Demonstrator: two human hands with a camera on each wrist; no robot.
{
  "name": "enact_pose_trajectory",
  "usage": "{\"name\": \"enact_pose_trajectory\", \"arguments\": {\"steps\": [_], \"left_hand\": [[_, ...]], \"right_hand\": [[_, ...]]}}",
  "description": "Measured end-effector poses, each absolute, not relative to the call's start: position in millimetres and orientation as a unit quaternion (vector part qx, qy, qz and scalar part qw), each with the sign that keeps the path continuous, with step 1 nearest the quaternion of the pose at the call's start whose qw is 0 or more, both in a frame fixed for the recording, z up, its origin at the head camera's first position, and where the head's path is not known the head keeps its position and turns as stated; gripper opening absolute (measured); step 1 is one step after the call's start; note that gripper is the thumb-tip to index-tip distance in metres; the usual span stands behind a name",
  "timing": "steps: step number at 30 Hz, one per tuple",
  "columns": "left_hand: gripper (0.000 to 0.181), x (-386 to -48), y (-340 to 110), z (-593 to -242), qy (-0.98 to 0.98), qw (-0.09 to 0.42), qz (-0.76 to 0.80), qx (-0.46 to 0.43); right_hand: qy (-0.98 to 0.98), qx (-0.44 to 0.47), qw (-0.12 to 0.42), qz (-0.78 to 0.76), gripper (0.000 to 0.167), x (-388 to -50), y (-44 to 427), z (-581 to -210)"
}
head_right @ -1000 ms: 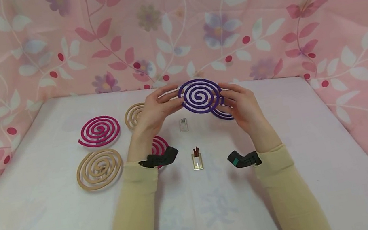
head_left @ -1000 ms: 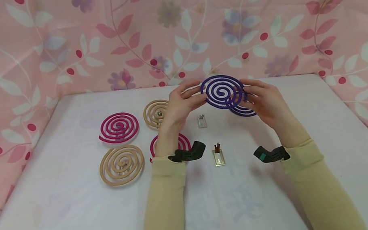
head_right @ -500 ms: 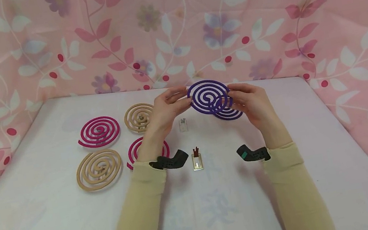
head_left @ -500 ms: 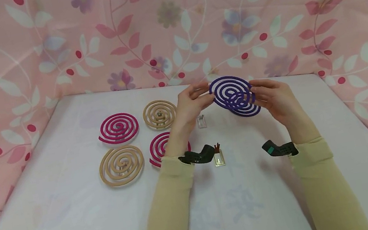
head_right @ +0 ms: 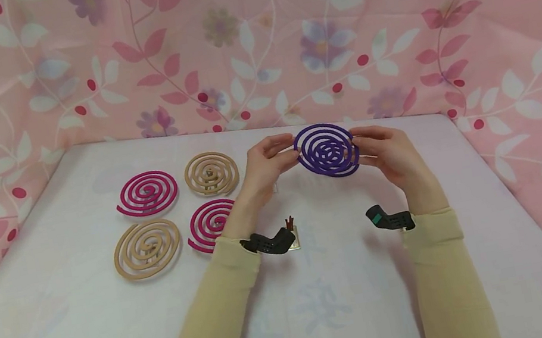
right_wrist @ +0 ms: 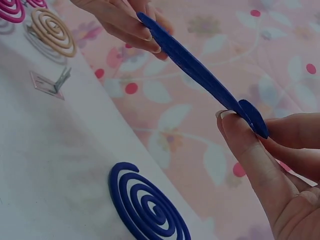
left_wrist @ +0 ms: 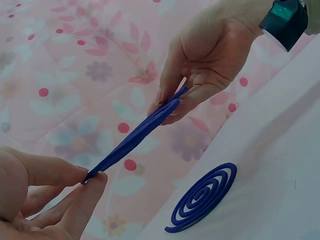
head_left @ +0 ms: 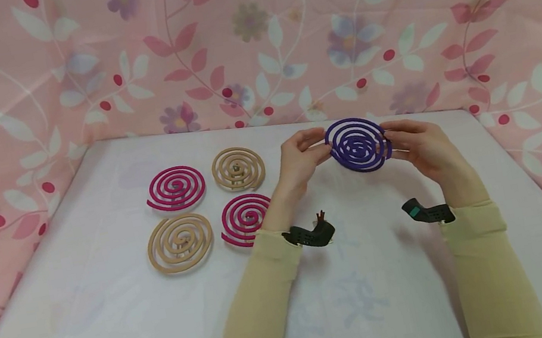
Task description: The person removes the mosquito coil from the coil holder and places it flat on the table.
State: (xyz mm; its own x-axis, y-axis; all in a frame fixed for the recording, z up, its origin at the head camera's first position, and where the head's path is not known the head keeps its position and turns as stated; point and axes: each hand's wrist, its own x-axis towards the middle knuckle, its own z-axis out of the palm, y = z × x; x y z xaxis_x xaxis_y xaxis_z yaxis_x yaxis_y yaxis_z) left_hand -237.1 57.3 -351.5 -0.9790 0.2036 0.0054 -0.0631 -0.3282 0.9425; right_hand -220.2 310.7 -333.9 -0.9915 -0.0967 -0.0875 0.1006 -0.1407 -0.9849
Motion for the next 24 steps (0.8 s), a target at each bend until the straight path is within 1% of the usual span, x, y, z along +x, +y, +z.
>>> {"name": "enact_pose_trajectory", "arguments": {"steps": [7, 14, 17, 24], "left_hand": [[0.04, -234, 64, -353, 0.587, 0.068, 0.804, 0.057], [0.041, -231, 69, -354, 0.599, 0.083, 0.794, 0.058], [0.04, -229, 71, -355, 0.599, 0.093, 0.793, 0.054], [0.041, -228, 80, -361, 0.608, 0.105, 0.785, 0.054]], "right_hand": [[0.67, 0.015, 0.055, -0.74, 0.023, -222, 315, -336], [0.664, 0.016, 0.047, -0.746, 0.029, -221, 322, -338], [0.661, 0.022, 0.052, -0.748, 0.025, -219, 324, -338], [0.66, 0.025, 0.055, -0.749, 0.024, -210, 331, -342]]}}
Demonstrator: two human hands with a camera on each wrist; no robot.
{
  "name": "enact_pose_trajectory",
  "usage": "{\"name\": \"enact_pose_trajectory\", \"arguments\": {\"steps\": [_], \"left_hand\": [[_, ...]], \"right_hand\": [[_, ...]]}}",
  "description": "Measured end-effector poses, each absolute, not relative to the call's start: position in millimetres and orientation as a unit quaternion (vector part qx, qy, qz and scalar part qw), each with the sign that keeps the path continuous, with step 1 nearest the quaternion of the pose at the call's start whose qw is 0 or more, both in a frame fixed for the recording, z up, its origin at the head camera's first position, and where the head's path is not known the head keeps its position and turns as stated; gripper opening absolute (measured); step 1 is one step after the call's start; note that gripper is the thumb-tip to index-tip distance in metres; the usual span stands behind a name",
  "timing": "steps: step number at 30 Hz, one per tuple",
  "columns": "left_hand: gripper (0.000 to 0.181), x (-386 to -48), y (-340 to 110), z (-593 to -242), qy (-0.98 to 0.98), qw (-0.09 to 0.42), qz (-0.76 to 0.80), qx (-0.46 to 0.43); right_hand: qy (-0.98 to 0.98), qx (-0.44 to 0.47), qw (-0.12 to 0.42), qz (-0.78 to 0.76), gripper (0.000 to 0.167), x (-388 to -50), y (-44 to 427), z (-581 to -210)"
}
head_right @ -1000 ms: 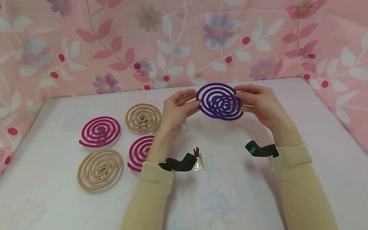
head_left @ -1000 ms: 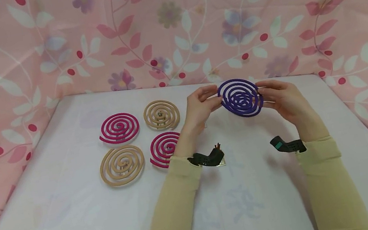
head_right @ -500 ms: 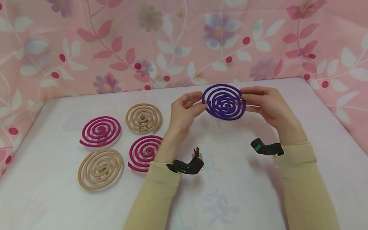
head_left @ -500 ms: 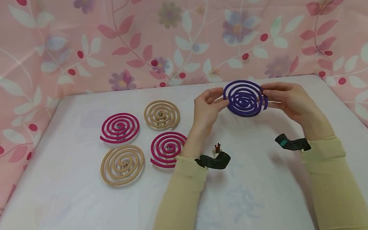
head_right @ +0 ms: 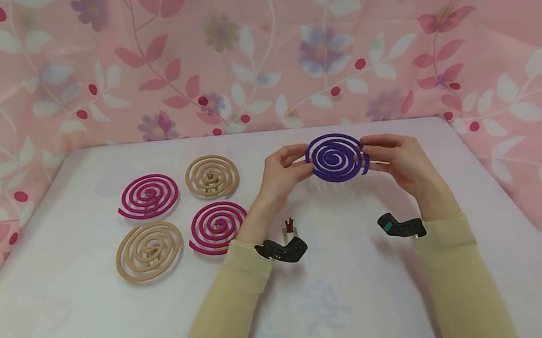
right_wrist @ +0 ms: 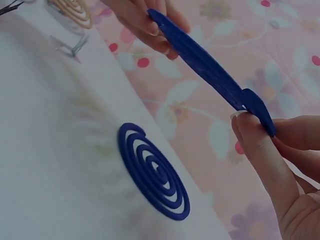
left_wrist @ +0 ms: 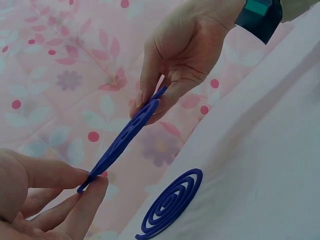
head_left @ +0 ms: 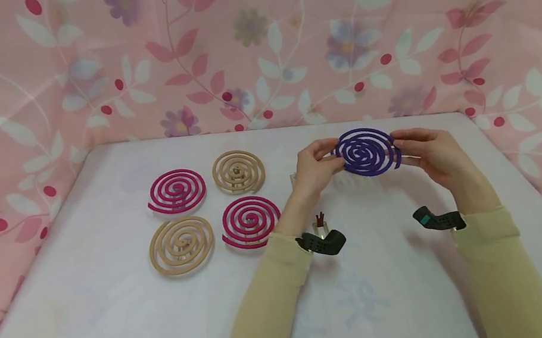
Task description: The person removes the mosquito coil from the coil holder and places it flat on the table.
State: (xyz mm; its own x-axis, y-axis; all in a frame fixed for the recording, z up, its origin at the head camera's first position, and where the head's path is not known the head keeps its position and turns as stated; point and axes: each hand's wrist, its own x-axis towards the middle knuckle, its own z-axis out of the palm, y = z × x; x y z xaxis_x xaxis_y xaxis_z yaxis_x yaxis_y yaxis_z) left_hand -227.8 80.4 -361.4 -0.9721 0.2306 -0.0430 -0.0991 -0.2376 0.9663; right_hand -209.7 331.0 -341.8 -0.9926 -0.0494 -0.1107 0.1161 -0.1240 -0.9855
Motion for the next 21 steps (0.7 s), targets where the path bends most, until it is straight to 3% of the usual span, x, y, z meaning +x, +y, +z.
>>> {"name": "enact_pose_trajectory", "arguments": {"steps": [14, 21], "left_hand": [[0.049, -229, 81, -375, 0.663, 0.109, 0.737, 0.073], [0.047, -232, 83, -384, 0.675, 0.144, 0.72, 0.07]], "right_hand": [[0.647, 0.021, 0.077, -0.758, 0.021, -195, 335, -368], [0.718, 0.061, 0.097, -0.686, 0.039, -196, 339, -375]]}}
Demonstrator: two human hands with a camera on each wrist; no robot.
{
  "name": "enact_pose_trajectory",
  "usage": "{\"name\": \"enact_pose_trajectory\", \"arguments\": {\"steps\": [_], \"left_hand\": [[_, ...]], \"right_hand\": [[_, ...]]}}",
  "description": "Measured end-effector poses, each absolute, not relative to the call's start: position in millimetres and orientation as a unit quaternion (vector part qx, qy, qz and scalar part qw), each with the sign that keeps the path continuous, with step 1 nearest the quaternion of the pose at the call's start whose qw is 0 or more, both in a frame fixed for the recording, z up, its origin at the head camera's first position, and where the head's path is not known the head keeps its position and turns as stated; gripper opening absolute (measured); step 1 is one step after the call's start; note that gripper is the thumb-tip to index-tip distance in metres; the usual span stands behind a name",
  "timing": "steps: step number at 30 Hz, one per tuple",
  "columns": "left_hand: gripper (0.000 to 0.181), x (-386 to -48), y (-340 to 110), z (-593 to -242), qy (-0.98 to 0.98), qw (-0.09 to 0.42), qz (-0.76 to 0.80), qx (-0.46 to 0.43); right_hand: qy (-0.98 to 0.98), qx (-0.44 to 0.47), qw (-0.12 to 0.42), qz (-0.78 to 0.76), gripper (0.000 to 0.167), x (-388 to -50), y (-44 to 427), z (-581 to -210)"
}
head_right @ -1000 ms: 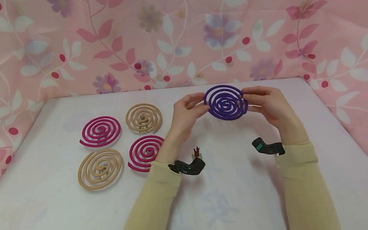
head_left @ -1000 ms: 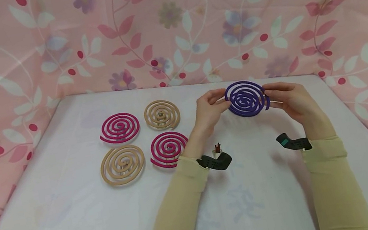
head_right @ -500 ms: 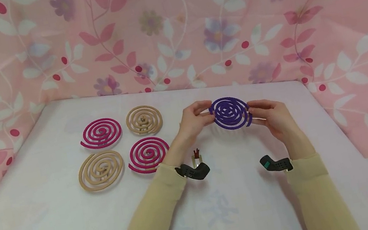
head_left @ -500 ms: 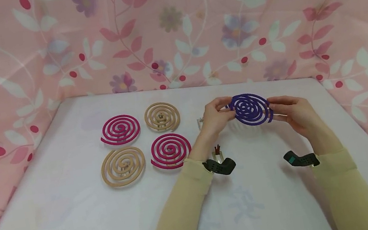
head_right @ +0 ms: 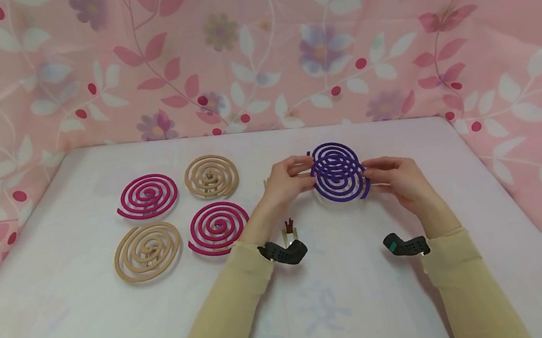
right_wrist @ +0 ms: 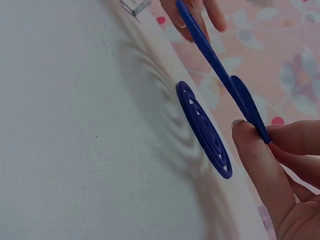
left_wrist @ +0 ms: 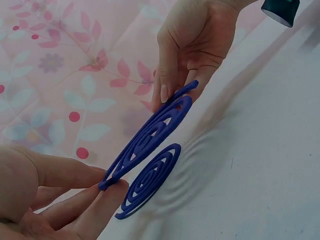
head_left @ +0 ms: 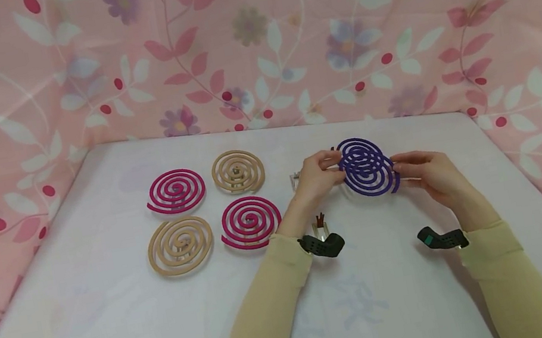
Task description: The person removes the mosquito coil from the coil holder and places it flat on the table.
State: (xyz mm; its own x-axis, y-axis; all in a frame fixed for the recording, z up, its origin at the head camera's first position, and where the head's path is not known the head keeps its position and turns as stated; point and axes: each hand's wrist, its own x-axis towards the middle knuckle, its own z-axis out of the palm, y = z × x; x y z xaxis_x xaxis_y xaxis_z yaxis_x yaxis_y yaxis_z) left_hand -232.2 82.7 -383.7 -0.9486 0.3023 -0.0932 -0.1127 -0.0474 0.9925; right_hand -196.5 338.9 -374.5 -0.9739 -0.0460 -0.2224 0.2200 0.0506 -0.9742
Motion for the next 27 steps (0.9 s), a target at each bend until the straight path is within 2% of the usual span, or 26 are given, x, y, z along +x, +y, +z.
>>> {"name": "enact_pose_trajectory", "arguments": {"steps": [7, 15, 27], "left_hand": [[0.047, -231, 84, -388, 0.685, 0.181, 0.702, 0.066], [0.047, -232, 84, -393, 0.709, 0.21, 0.669, 0.075], [0.046, -232, 82, -395, 0.702, 0.231, 0.669, 0.083]], "right_hand": [[0.737, 0.06, 0.131, -0.66, 0.043, -194, 344, -380], [0.764, 0.048, 0.144, -0.627, 0.053, -195, 345, -383], [0.802, 0.037, 0.142, -0.58, 0.049, -196, 347, -385]]}}
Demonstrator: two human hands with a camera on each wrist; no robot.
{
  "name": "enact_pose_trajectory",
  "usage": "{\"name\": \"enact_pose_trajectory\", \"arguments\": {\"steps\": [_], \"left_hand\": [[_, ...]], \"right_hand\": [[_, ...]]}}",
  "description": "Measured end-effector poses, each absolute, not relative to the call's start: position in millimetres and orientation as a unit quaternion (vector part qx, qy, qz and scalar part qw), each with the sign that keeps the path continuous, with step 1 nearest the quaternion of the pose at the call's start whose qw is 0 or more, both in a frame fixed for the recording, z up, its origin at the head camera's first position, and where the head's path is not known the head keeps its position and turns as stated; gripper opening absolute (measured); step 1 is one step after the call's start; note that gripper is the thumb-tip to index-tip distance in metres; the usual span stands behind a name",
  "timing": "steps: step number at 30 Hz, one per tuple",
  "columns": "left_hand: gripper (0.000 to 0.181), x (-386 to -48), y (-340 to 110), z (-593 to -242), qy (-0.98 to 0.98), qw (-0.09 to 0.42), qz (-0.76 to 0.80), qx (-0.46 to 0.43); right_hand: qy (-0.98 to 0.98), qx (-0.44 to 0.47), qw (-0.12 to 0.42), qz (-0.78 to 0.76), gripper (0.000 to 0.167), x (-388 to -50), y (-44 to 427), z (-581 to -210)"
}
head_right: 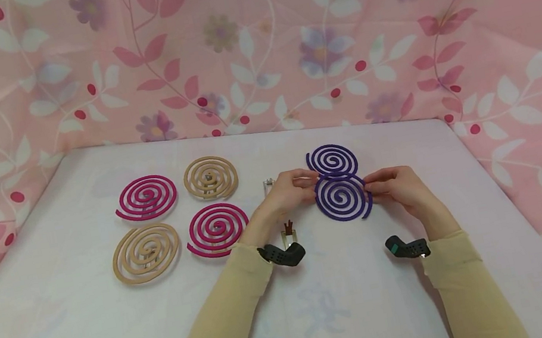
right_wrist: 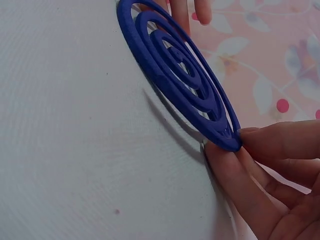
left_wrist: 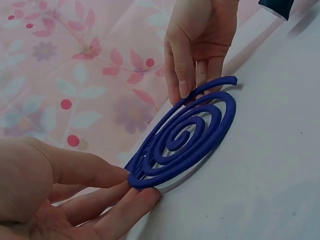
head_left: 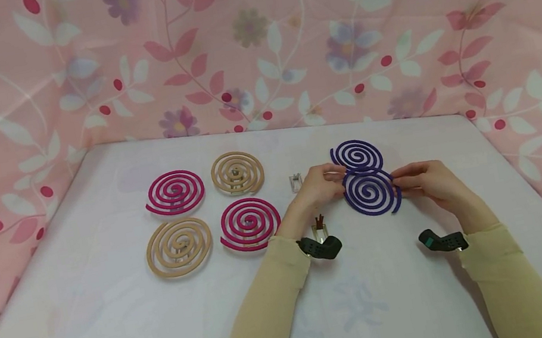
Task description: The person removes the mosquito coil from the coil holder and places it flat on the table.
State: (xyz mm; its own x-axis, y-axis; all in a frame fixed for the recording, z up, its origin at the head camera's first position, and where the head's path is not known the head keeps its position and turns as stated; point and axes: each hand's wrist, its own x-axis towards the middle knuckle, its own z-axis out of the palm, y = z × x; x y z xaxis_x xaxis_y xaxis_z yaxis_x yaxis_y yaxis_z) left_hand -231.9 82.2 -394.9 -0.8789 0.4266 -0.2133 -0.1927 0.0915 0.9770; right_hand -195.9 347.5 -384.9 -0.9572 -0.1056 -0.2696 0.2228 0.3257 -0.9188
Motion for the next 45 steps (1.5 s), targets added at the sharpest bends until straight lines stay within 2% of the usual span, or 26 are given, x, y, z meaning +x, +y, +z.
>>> {"name": "enact_pose_trajectory", "arguments": {"steps": [11, 31, 45], "left_hand": [[0.036, -230, 75, -390, 0.736, 0.228, 0.628, 0.108], [0.036, -231, 70, -381, 0.782, 0.252, 0.547, 0.158], [0.037, -235, 61, -379, 0.769, 0.292, 0.542, 0.175]], "right_hand": [[0.851, 0.032, 0.137, -0.506, 0.045, -196, 348, -384], [0.863, 0.043, 0.175, -0.473, 0.05, -194, 352, -373], [0.863, 0.049, 0.192, -0.464, 0.048, -193, 353, -369]]}}
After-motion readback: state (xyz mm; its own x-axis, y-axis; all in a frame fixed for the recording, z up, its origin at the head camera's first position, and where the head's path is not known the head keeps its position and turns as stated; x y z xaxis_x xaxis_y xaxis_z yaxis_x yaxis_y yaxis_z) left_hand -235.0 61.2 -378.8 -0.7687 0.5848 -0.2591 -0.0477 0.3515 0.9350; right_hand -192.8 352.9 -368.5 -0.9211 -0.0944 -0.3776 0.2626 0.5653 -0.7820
